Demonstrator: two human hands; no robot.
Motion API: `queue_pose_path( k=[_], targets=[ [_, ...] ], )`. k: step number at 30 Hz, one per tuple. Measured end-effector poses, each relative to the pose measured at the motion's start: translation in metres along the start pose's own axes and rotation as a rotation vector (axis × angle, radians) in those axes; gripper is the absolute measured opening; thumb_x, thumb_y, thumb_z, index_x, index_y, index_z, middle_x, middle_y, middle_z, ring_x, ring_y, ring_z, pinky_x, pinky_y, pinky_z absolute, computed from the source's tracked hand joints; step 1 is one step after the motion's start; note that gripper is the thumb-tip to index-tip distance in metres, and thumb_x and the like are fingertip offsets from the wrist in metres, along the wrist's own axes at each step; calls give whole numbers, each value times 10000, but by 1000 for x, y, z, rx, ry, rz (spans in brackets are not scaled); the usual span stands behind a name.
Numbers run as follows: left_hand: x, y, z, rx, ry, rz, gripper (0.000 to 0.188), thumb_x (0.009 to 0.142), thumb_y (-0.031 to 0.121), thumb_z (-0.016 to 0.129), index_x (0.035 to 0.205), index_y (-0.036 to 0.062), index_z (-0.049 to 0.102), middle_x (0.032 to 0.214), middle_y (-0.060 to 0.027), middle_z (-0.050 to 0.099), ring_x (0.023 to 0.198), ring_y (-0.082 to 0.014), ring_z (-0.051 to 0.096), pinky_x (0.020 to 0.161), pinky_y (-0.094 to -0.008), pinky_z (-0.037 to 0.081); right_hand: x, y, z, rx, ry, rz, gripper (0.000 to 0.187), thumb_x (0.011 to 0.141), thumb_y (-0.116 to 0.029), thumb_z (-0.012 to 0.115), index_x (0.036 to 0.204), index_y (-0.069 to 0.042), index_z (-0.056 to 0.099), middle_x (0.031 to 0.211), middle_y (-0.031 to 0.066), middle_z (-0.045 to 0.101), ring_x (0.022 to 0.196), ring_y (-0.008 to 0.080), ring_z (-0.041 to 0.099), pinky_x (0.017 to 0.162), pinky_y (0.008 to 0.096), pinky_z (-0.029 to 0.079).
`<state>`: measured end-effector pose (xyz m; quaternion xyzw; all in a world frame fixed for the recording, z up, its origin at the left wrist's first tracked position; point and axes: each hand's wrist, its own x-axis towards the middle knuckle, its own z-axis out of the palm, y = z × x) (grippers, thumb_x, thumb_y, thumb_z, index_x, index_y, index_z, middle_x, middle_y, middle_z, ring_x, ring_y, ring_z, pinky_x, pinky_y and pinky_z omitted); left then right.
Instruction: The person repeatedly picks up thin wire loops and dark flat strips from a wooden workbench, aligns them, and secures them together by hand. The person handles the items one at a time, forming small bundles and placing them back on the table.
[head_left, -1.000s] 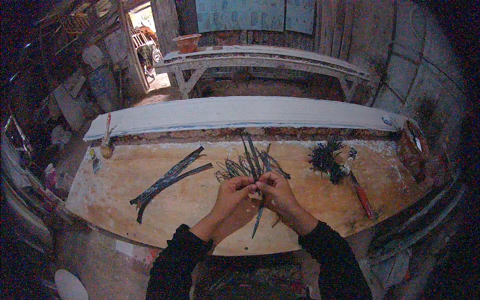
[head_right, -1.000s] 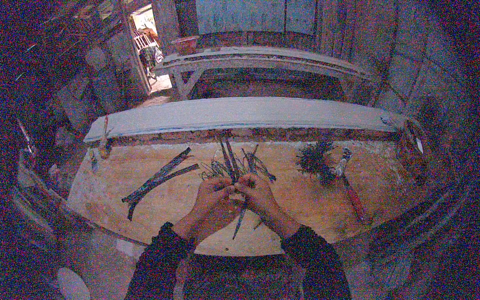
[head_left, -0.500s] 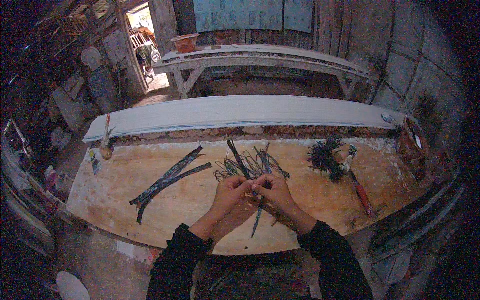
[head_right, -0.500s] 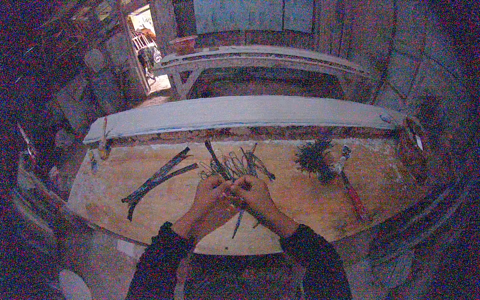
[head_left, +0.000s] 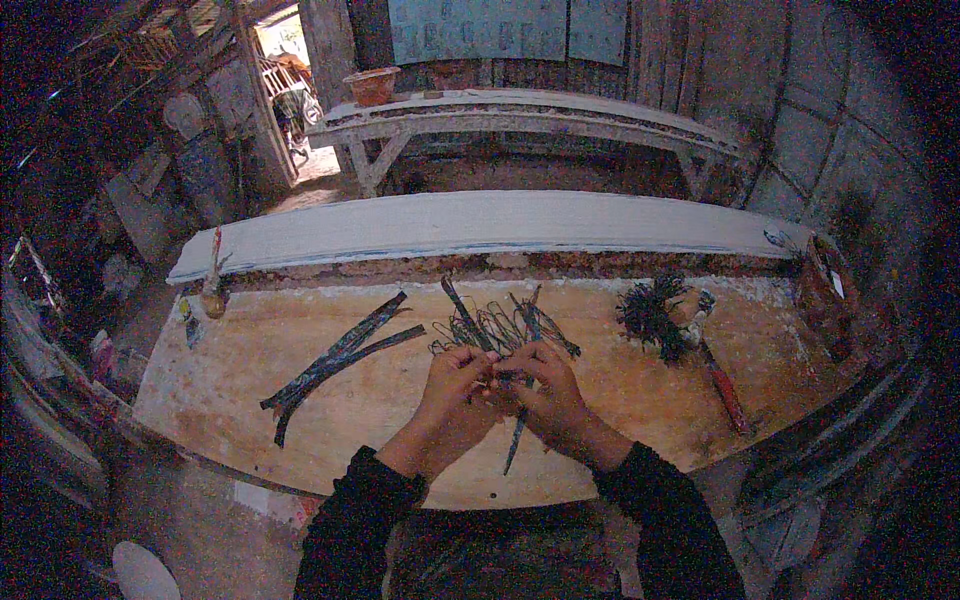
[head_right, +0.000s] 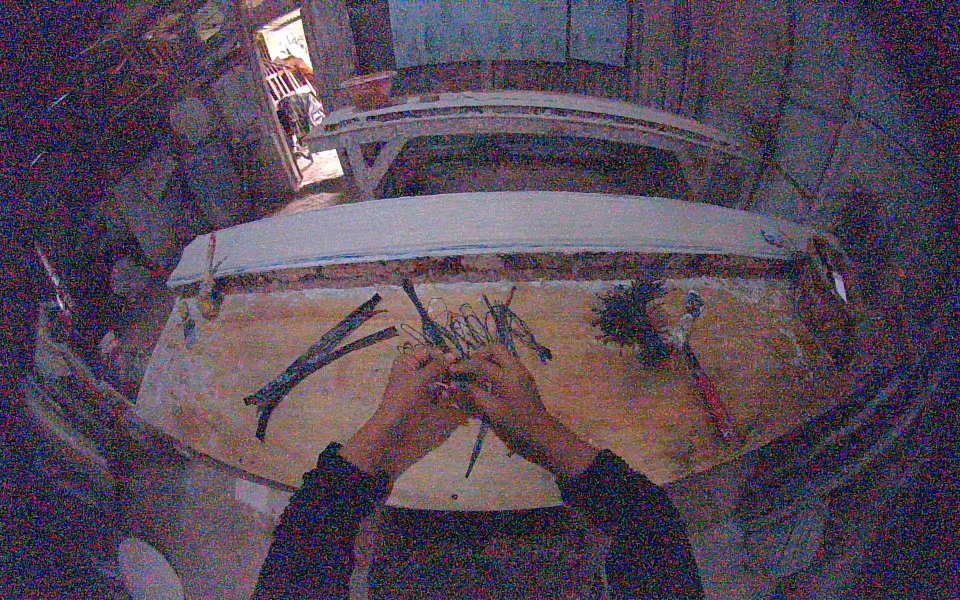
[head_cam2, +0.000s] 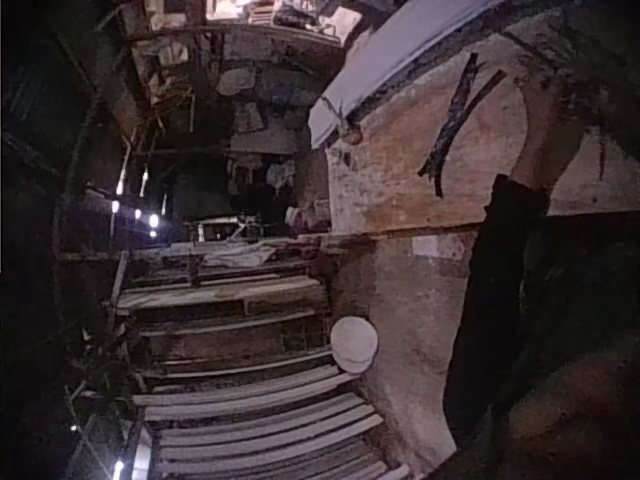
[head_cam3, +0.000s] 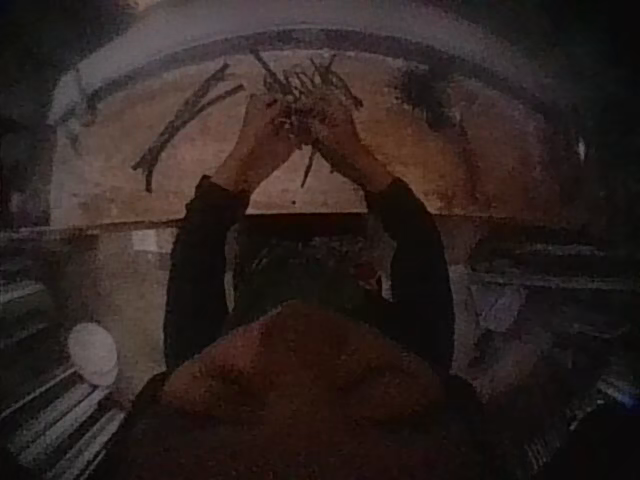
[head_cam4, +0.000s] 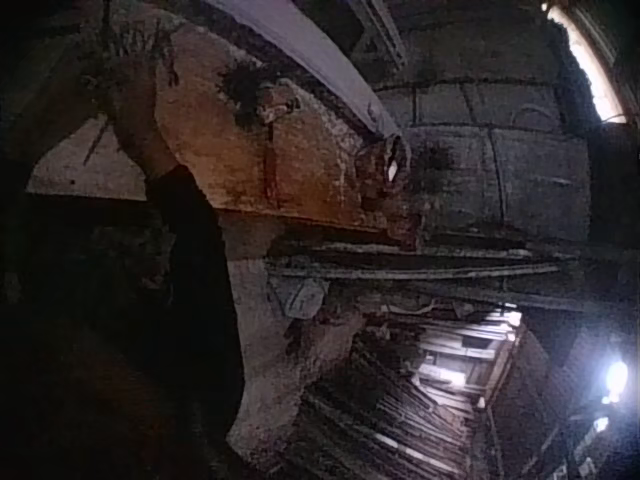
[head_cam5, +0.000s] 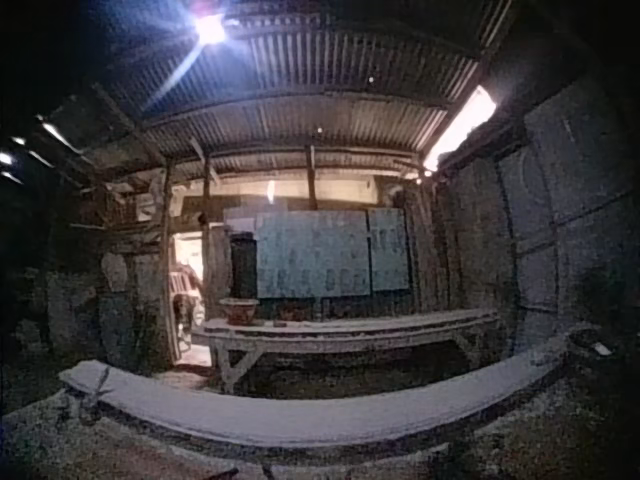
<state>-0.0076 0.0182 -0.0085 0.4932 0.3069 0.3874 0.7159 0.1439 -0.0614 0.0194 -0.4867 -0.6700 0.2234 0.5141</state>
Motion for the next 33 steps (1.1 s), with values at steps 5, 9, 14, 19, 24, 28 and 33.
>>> queue_pose_path(
  k=[5, 9, 14, 19, 24, 28, 33],
  targets=[
    [-2, 5, 9, 184, 31, 23, 115, 874, 149, 603, 828, 47, 629, 685, -24, 604, 598, -101, 550, 555, -248, 462, -1, 0, -5, -86, -3, -51, 146, 757, -41, 627, 903, -22, 624, 874, 101, 572, 839, 226, 568, 781, 330, 457],
    [-21, 27, 30, -121, 11, -56, 106, 867, 130, 611, 822, 40, 645, 718, -32, 618, 609, -91, 545, 564, -270, 475, -1, 2, -2, 43, 72, 176, 68, 809, -43, 608, 871, -16, 606, 864, 81, 614, 823, 188, 593, 787, 316, 467],
    [-5, 5, 10, 43, 30, 12, 97, 860, 103, 616, 831, 12, 632, 770, -57, 636, 642, -124, 564, 581, -308, 493, 4, 17, 3, 428, 135, 403, 71, 850, -40, 591, 918, -25, 601, 915, 65, 628, 859, 154, 604, 762, 287, 495],
    [-6, 3, 14, -75, 52, 55, 95, 837, 90, 643, 816, 0, 627, 767, -59, 644, 657, -117, 584, 559, -263, 482, 5, 14, -2, 690, 94, 520, 136, 852, -46, 599, 978, 5, 605, 938, 80, 632, 884, 177, 608, 714, 368, 551],
    [1, -9, 6, -106, 45, 125, 64, 823, 75, 658, 826, 17, 632, 783, -54, 651, 684, -121, 596, 567, -259, 477, 5, 17, -1, 683, 13, 579, 154, 851, -47, 603, 987, 25, 612, 939, 90, 640, 868, 173, 610, 708, 381, 567],
    [7, -25, -8, -6, 24, 214, 56, 828, 85, 655, 849, 38, 633, 803, -44, 652, 709, -122, 597, 576, -250, 468, 4, 7, -2, 757, -22, 641, 136, 855, -65, 607, 965, 13, 618, 925, 77, 635, 833, 150, 603, 686, 324, 561],
    [-2, -19, 0, -146, -20, 102, 76, 857, 125, 628, 881, 54, 614, 826, -39, 644, 709, -111, 590, 571, -235, 459, 2, 9, -6, 632, -147, 676, 184, 874, -137, 600, 1012, -16, 590, 941, 26, 608, 825, 108, 574, 696, 272, 521]
  ],
)
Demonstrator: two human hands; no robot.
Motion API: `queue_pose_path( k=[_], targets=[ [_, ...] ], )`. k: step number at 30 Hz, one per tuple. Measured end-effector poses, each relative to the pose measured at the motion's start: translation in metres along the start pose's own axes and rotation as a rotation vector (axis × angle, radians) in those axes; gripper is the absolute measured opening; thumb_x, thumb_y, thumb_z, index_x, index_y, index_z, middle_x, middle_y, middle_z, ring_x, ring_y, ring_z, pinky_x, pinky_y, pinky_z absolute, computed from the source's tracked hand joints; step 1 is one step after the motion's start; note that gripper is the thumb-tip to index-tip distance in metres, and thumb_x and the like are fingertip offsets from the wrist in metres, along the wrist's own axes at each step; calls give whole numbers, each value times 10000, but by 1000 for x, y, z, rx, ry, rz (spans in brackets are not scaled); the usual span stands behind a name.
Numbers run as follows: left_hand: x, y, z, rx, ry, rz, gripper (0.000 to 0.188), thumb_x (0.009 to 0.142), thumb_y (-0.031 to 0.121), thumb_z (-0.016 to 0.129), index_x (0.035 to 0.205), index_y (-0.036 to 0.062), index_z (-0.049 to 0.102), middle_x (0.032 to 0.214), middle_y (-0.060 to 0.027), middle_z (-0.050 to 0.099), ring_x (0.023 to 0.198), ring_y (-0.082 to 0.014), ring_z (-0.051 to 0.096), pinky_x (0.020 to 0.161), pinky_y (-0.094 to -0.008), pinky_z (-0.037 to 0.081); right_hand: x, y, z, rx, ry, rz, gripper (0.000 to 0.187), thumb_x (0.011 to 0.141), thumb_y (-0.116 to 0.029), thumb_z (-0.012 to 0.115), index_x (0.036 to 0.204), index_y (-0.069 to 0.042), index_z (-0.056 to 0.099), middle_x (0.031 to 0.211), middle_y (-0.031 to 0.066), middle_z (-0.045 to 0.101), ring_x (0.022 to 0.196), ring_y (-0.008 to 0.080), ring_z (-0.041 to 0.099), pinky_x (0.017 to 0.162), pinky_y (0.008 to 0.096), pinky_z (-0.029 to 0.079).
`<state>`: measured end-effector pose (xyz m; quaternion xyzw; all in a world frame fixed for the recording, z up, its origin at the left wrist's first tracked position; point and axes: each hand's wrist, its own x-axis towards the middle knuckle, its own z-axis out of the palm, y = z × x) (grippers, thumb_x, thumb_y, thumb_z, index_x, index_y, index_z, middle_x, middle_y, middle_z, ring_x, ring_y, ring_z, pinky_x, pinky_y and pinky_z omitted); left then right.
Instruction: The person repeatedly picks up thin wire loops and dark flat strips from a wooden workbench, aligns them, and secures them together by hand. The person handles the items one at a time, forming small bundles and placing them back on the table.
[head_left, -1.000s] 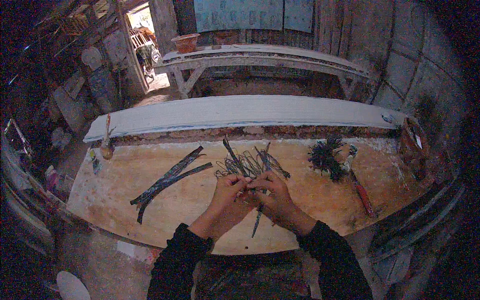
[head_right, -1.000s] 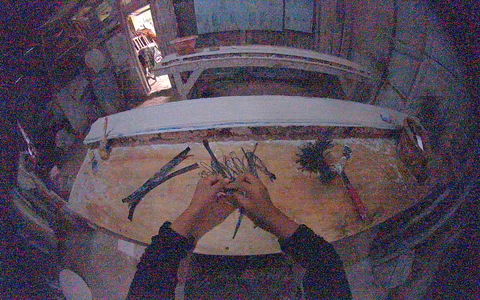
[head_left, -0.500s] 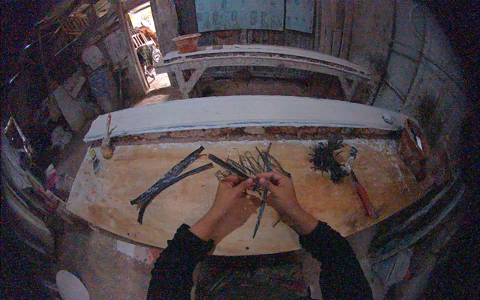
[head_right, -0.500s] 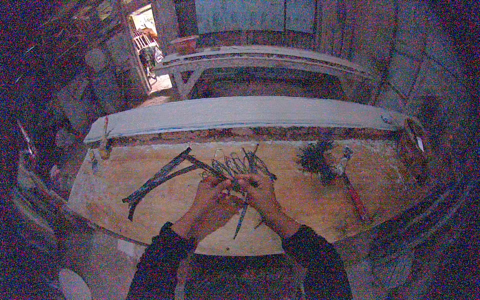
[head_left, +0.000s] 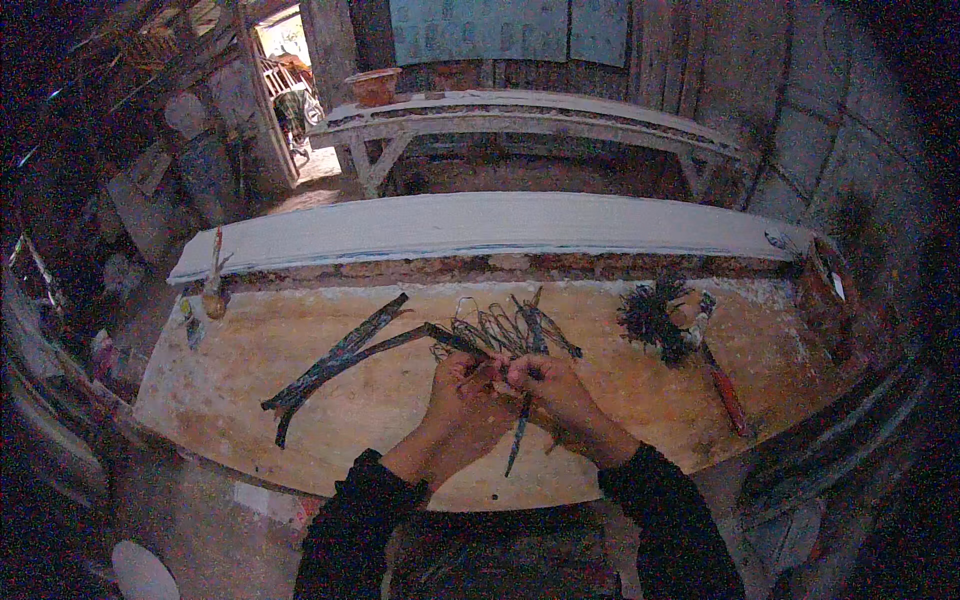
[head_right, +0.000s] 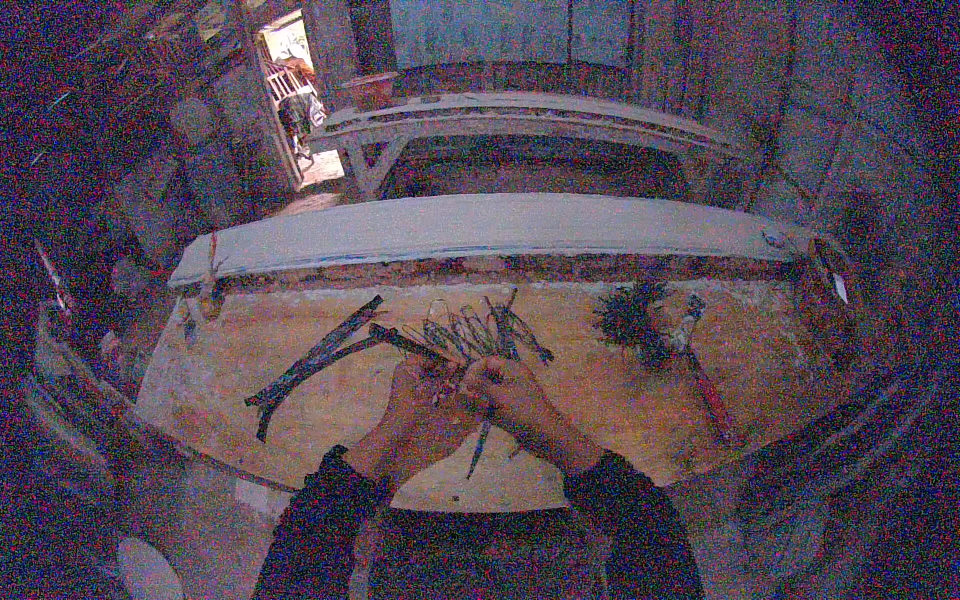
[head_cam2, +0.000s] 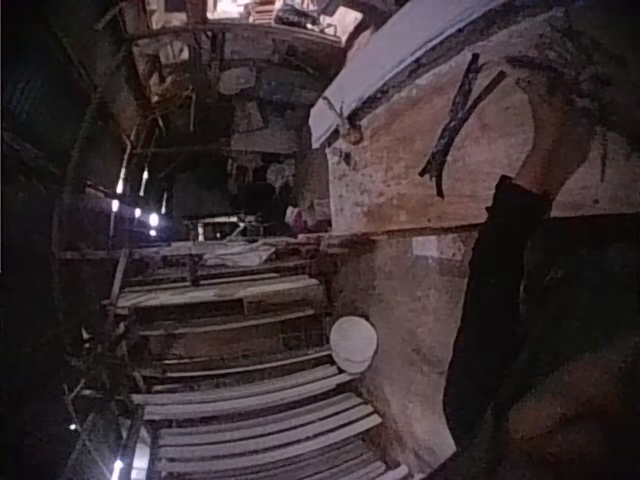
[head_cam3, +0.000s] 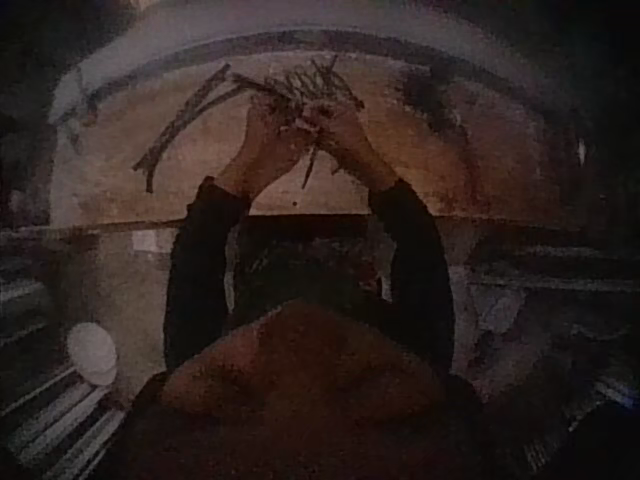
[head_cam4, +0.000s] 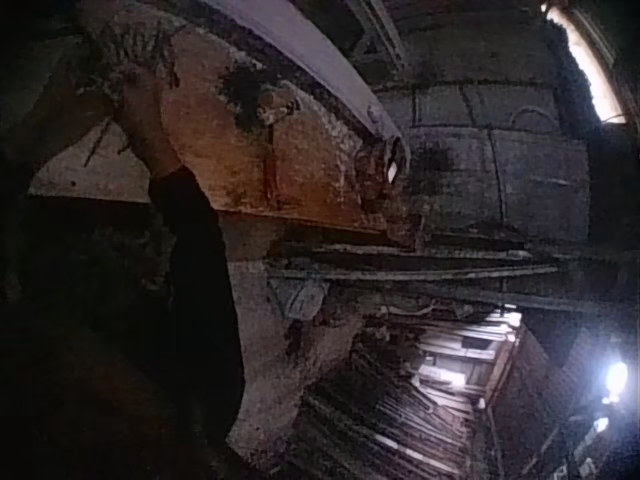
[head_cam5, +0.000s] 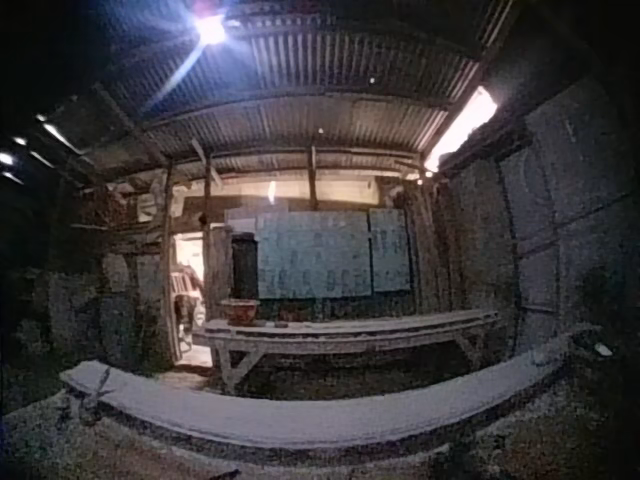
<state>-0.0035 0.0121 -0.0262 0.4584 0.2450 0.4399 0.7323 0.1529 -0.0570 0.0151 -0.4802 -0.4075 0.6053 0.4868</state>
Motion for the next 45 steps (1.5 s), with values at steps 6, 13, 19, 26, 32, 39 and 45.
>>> queue_pose_path(
  k=[6, 13, 19, 26, 32, 39, 45],
  targets=[
    [2, -8, -7, -6, -37, -26, 92, 860, 108, 618, 892, 54, 550, 824, -45, 624, 706, -127, 599, 559, -242, 483, 6, 7, -7, 261, -283, 118, 230, 894, -185, 568, 1074, -41, 556, 898, 1, 583, 773, 88, 557, 700, 268, 505],
    [-6, 17, 16, -80, -14, -69, 145, 814, 32, 649, 886, 71, 530, 827, -51, 618, 710, -133, 608, 564, -244, 501, 5, 5, -6, 358, -96, 65, 129, 886, -146, 577, 966, -46, 558, 877, 25, 591, 771, 122, 578, 658, 274, 535],
    [-6, 12, 13, -192, -4, -91, 168, 791, 17, 669, 876, 71, 534, 811, -49, 613, 693, -138, 603, 559, -264, 500, 13, 10, 1, -49, 191, -200, 88, 827, -78, 651, 832, -36, 574, 850, 39, 594, 786, 131, 578, 717, 281, 491],
    [-30, 50, 54, -396, 40, -271, 87, 830, 79, 641, 858, 57, 561, 755, -44, 597, 582, -115, 540, 529, -299, 480, 10, 16, 2, -248, 264, -474, 97, 791, -47, 662, 851, -46, 586, 903, 70, 595, 844, 173, 578, 765, 295, 464],
    [-25, 44, 48, -358, 18, -239, 52, 816, 62, 647, 843, 42, 608, 746, -49, 607, 598, -109, 545, 530, -308, 479, -6, 4, 4, -804, 279, -1091, 174, 751, 19, 649, 900, -40, 581, 1071, 146, 568, 987, 267, 572, 869, 346, 463],
    [-20, 39, 40, -362, -40, -270, 54, 810, 49, 647, 849, 29, 616, 775, -55, 620, 637, -115, 558, 564, -300, 485, -5, 8, -1, -549, 13, -883, 270, 743, 119, 568, 968, -31, 577, 1137, 179, 556, 1046, 292, 567, 886, 374, 472],
    [-15, 46, 38, 114, 12, -136, 128, 790, 46, 668, 909, 11, 642, 869, -75, 650, 703, -116, 570, 623, -300, 500, -10, -6, 3, -632, 59, -825, 269, 752, 132, 555, 970, -25, 570, 1014, 128, 602, 958, 250, 599, 826, 349, 483]
  ],
)
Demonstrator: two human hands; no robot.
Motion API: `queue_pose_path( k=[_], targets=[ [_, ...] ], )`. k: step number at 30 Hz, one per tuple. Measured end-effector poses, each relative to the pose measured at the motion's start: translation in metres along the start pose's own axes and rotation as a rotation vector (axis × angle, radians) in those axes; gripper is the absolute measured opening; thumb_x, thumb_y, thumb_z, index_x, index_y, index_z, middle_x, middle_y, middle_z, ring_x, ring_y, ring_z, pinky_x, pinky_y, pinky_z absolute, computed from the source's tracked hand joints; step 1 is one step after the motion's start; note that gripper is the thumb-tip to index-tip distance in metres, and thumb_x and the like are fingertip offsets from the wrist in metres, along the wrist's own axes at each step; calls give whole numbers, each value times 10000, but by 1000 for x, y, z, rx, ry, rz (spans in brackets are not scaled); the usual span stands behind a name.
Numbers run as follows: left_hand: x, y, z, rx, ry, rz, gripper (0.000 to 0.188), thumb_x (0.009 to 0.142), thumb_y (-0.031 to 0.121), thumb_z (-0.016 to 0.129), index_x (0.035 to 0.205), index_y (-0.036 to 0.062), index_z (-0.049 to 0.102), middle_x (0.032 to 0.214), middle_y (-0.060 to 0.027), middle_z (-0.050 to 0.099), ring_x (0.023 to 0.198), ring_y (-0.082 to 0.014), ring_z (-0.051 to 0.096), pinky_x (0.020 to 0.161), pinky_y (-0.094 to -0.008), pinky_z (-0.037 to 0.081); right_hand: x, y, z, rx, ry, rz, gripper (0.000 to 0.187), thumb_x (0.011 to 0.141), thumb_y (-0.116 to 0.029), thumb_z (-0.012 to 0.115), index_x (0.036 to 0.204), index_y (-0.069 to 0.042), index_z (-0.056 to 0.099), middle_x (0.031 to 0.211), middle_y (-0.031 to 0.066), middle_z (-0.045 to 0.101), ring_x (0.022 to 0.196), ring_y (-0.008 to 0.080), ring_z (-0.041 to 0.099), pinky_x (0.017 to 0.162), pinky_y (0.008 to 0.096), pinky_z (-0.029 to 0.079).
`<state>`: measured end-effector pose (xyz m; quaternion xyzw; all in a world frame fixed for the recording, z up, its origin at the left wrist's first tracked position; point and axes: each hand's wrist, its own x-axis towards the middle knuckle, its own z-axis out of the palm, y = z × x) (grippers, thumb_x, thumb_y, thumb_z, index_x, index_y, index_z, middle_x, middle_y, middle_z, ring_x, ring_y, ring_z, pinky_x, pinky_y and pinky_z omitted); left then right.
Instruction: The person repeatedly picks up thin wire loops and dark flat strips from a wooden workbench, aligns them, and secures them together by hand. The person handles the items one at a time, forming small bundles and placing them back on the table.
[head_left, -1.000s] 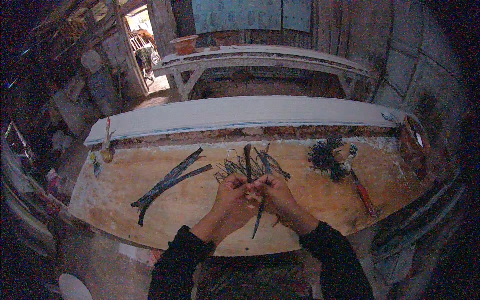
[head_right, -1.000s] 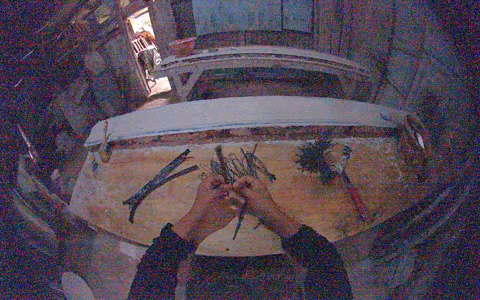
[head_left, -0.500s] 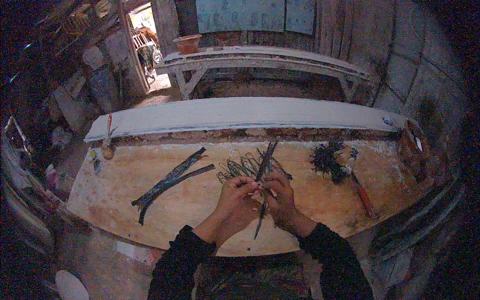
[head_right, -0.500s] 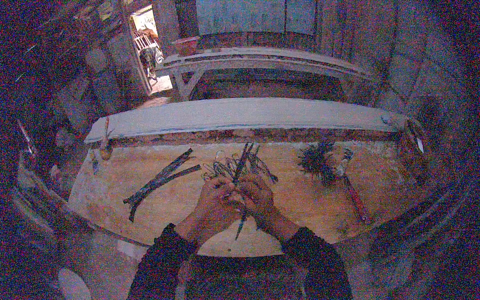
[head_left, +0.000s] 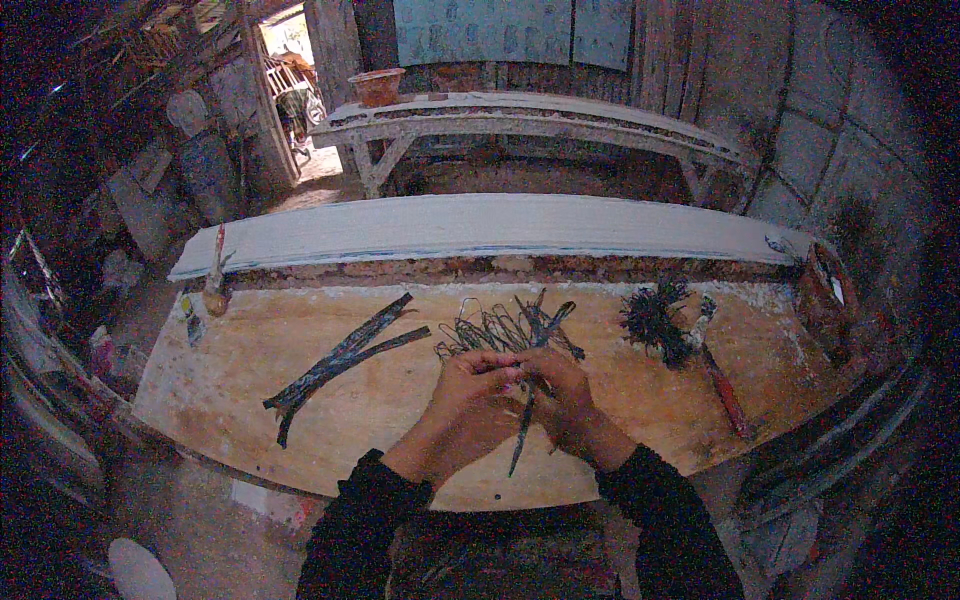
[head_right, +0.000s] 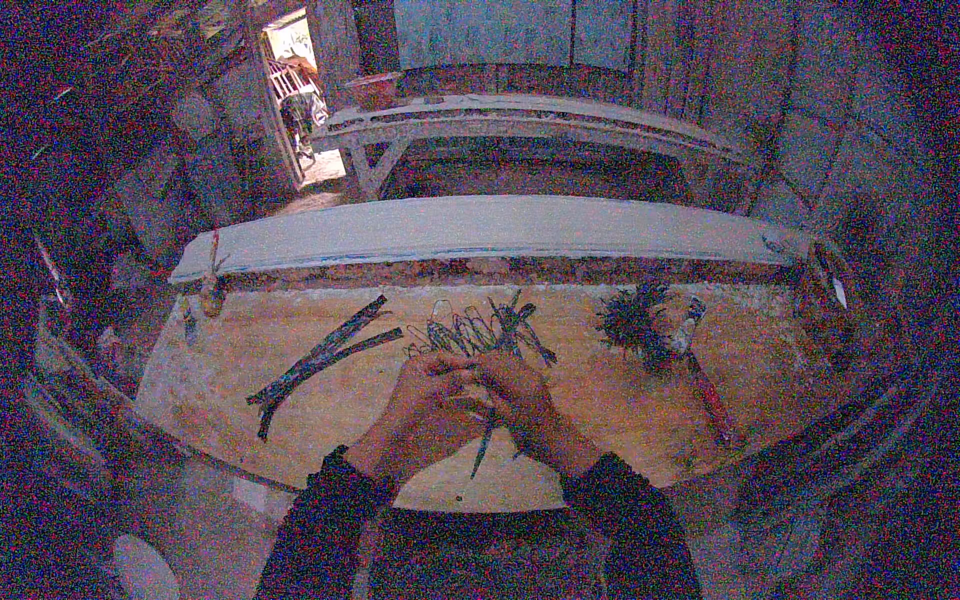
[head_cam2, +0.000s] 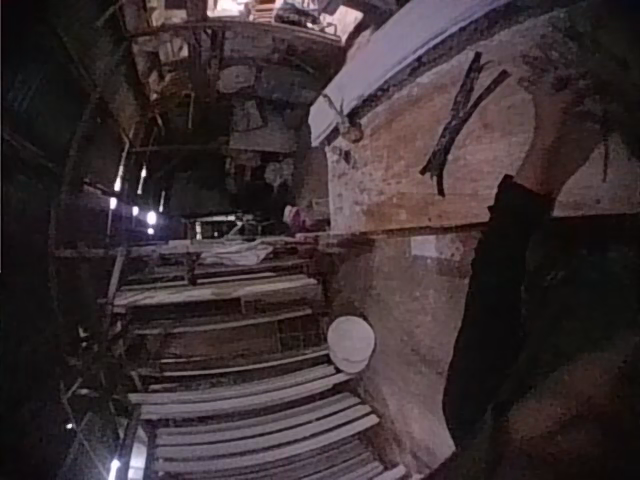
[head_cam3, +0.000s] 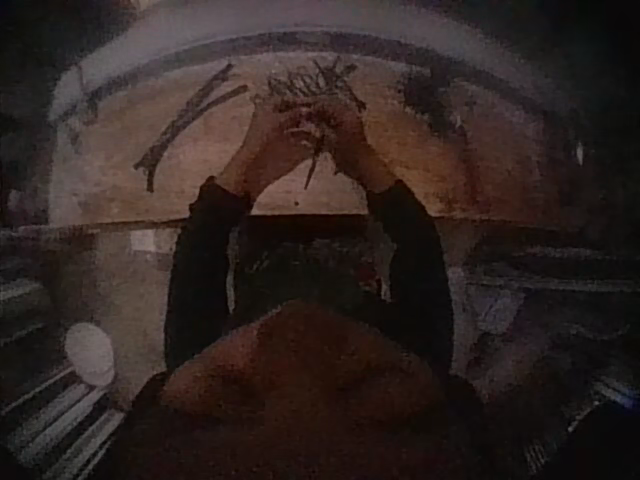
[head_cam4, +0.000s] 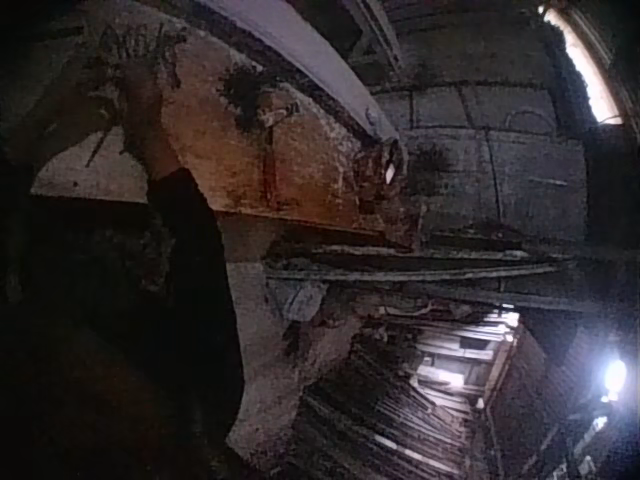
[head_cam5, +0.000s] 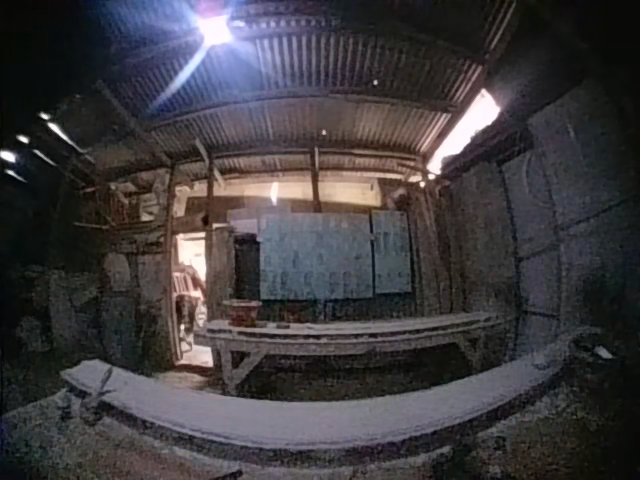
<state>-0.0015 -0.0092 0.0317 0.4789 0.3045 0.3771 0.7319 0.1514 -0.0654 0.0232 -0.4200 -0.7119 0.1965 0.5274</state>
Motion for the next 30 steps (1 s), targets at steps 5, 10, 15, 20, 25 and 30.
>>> queue_pose_path(
  k=[5, 10, 15, 20, 25, 30],
  targets=[
    [-2, 4, -6, 0, 70, -14, 193, 782, 47, 678, 964, 0, 637, 872, -75, 652, 746, -107, 579, 626, -267, 502, 2, -6, 4, -122, -2, -23, 223, 763, 105, 579, 947, -19, 559, 977, 139, 606, 920, 250, 605, 803, 333, 490],
    [14, -31, -22, 402, 86, 373, 202, 804, 9, 631, 1005, 28, 614, 898, -53, 635, 784, -111, 590, 657, -264, 515, -5, 10, 8, -104, -8, 64, 151, 793, 71, 585, 913, -11, 544, 974, 147, 603, 918, 266, 605, 764, 342, 496],
    [5, -36, -15, 540, 109, 571, 254, 814, -8, 614, 1054, 57, 564, 951, -42, 602, 839, -126, 593, 685, -271, 520, -3, -4, 10, 28, 94, 175, 58, 865, -48, 569, 906, -22, 537, 955, 101, 605, 855, 209, 591, 754, 308, 478],
    [8, -51, -16, 472, 26, 640, 310, 804, -17, 628, 1076, 62, 504, 961, -50, 584, 896, -135, 592, 699, -276, 524, -2, 11, 19, 434, 240, 441, 115, 877, -158, 595, 871, -58, 539, 844, 40, 587, 752, 130, 557, 701, 264, 456],
    [3, -46, -12, 464, 32, 651, 349, 807, -12, 635, 1072, 81, 426, 946, -54, 573, 886, -147, 597, 678, -284, 525, 2, 18, 5, 616, 98, 575, 164, 835, -188, 658, 860, -67, 550, 731, 8, 564, 639, 117, 538, 598, 250, 455],
    [3, -40, -5, 257, 48, 524, 399, 805, -2, 648, 1087, 95, 383, 950, -73, 588, 873, -152, 600, 673, -282, 524, 0, 21, 6, 441, 207, 448, 95, 818, -101, 659, 844, -36, 594, 811, 41, 613, 748, 124, 578, 707, 269, 475]
  ],
)
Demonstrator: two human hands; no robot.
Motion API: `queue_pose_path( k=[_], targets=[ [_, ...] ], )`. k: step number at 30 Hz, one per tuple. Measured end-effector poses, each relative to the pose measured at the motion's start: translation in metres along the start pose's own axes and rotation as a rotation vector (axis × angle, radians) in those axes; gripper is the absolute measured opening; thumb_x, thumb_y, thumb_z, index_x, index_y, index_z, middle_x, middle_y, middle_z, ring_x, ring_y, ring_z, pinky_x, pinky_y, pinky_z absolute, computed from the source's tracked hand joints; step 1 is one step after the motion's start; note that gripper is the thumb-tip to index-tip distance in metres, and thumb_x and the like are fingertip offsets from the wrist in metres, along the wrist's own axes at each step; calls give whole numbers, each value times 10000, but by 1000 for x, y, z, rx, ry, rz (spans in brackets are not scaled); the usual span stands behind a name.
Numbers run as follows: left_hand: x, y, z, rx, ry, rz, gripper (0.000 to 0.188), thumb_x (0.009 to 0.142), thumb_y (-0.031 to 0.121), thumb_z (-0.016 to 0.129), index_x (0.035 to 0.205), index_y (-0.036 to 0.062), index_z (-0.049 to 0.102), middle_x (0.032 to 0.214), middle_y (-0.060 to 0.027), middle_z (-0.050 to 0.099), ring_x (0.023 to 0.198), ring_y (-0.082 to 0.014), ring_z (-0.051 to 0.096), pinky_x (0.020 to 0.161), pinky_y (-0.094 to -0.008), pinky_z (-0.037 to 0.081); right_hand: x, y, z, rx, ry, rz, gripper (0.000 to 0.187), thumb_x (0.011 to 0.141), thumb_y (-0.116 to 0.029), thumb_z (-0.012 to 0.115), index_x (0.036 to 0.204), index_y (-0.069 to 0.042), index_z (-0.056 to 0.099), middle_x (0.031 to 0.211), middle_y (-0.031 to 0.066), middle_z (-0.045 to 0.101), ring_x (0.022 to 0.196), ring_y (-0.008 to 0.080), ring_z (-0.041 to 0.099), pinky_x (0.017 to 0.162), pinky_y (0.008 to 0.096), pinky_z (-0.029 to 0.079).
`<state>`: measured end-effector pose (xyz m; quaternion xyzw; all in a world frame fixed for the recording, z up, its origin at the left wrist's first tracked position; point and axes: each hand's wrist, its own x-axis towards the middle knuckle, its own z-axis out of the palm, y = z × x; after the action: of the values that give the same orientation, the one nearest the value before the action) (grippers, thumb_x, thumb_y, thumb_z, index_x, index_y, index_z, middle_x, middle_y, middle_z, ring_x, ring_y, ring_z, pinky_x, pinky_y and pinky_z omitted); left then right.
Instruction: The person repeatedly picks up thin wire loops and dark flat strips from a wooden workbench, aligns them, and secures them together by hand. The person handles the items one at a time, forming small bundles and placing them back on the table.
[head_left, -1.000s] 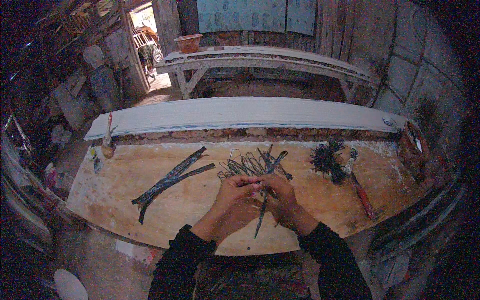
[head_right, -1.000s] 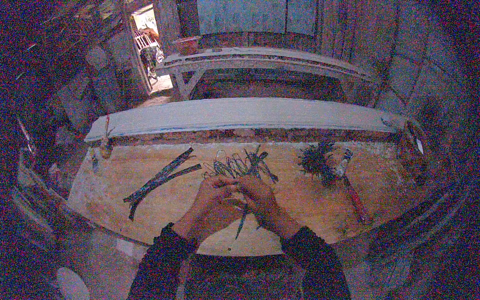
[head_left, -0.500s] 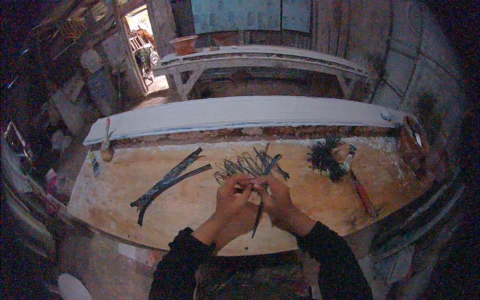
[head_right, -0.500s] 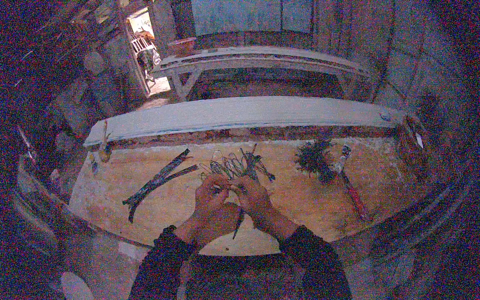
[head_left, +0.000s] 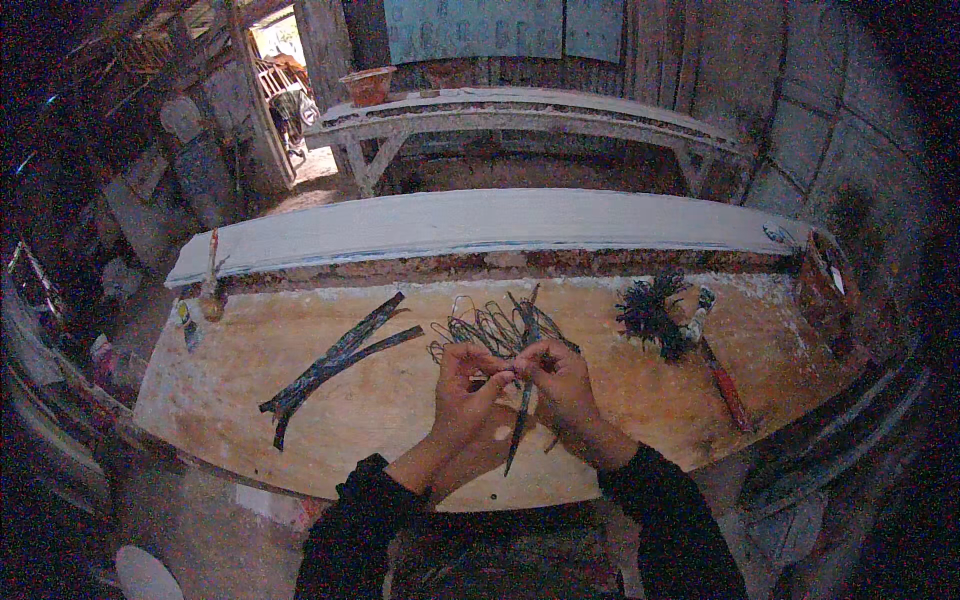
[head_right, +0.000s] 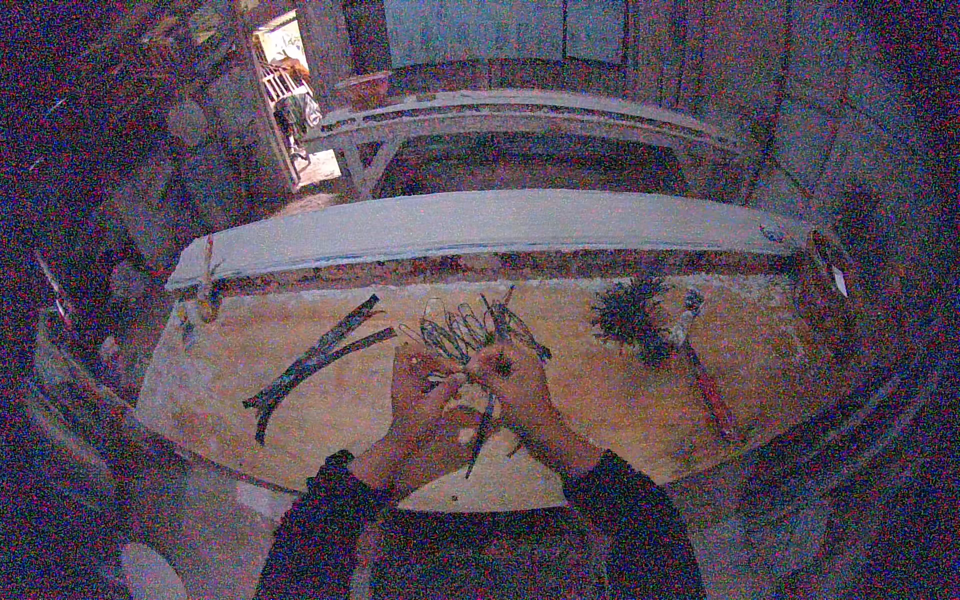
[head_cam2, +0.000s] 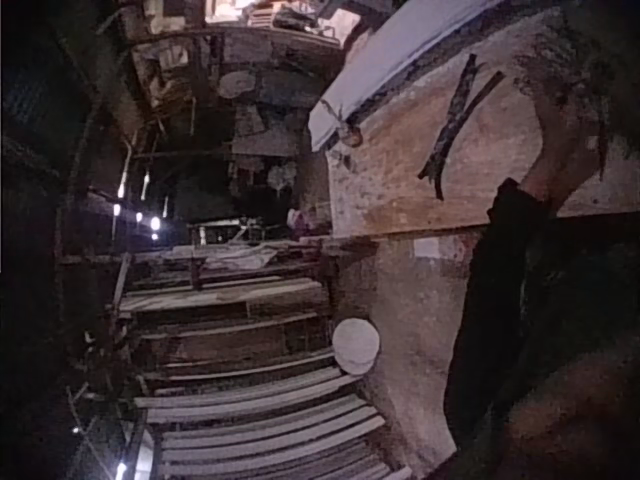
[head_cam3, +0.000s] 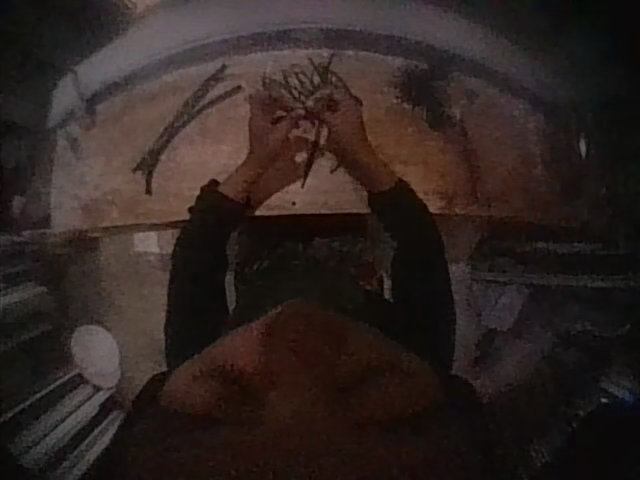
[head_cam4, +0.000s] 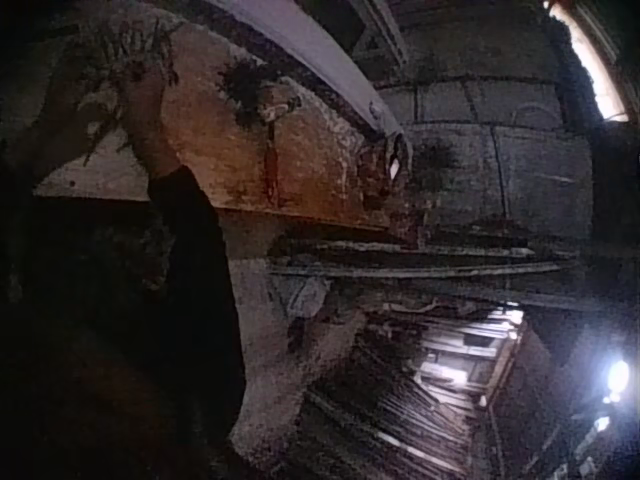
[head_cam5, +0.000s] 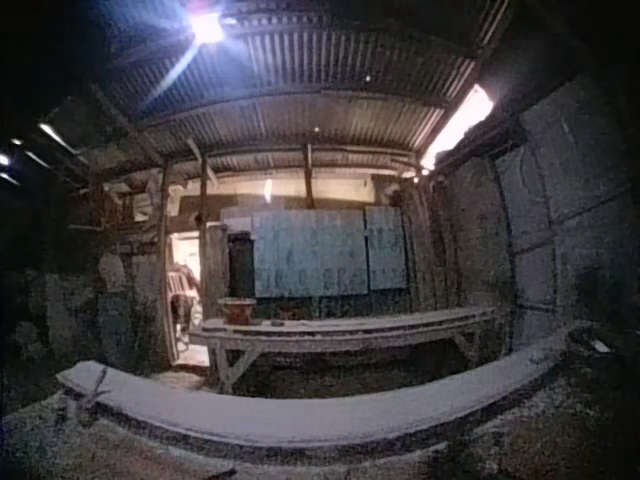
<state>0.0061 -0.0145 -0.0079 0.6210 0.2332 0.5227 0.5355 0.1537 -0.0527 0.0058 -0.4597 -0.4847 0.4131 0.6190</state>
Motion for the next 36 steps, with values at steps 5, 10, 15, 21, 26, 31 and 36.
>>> queue_pose_path(
  k=[5, 10, 15, 21, 26, 31, 36],
  targets=[
    [2, 19, 1, 16, 50, -115, 415, 803, -13, 648, 1101, 97, 381, 958, -91, 620, 861, -157, 612, 667, -277, 529, -7, -15, 6, -120, 39, -14, 78, 794, -6, 643, 872, -1, 638, 874, 70, 635, 839, 141, 607, 772, 281, 484],
    [1, -8, -6, -72, 72, -80, 423, 808, -13, 644, 1118, 97, 379, 951, -95, 629, 856, -167, 626, 659, -275, 533, -7, -14, 8, -146, 14, -110, 90, 793, 24, 624, 879, 12, 650, 887, 80, 640, 847, 162, 621, 775, 282, 490],
    [0, -5, -3, 139, 27, 79, 400, 810, -15, 640, 1110, 91, 397, 962, -95, 627, 869, -165, 629, 682, -281, 537, -7, -8, 6, -260, 47, -186, 92, 787, 11, 633, 876, 4, 652, 876, 84, 641, 828, 160, 608, 748, 281, 476],
    [-3, -9, -6, 330, 4, 179, 396, 803, 5, 652, 1110, 73, 413, 940, -84, 611, 872, -161, 623, 712, -289, 538, -10, -12, 8, -452, 40, -305, 67, 790, -41, 639, 854, -22, 644, 864, 80, 626, 816, 163, 588, 742, 295, 454],
    [0, -11, -1, 274, 11, 100, 433, 807, 29, 653, 1140, 61, 379, 927, -76, 593, 855, -167, 620, 713, -298, 538, -10, -5, 11, -342, 26, -161, 75, 824, -67, 590, 884, -30, 567, 864, 61, 556, 842, 150, 534, 751, 286, 437],
    [4, -19, 1, 285, 19, 134, 446, 829, 35, 628, 1161, 67, 332, 923, -78, 597, 854, -173, 620, 709, -304, 534, -7, 6, 11, -283, -18, -93, 66, 867, -70, 529, 901, -60, 474, 862, 34, 465, 850, 130, 462, 750, 269, 417],
    [2, -7, 3, 305, 18, 82, 438, 828, 35, 628, 1146, 77, 328, 932, -81, 607, 868, -179, 622, 726, -313, 529, -3, 1, 9, -121, -119, 126, 50, 902, -79, 491, 917, -101, 449, 899, 12, 470, 864, 125, 470, 758, 264, 422]
  ],
)
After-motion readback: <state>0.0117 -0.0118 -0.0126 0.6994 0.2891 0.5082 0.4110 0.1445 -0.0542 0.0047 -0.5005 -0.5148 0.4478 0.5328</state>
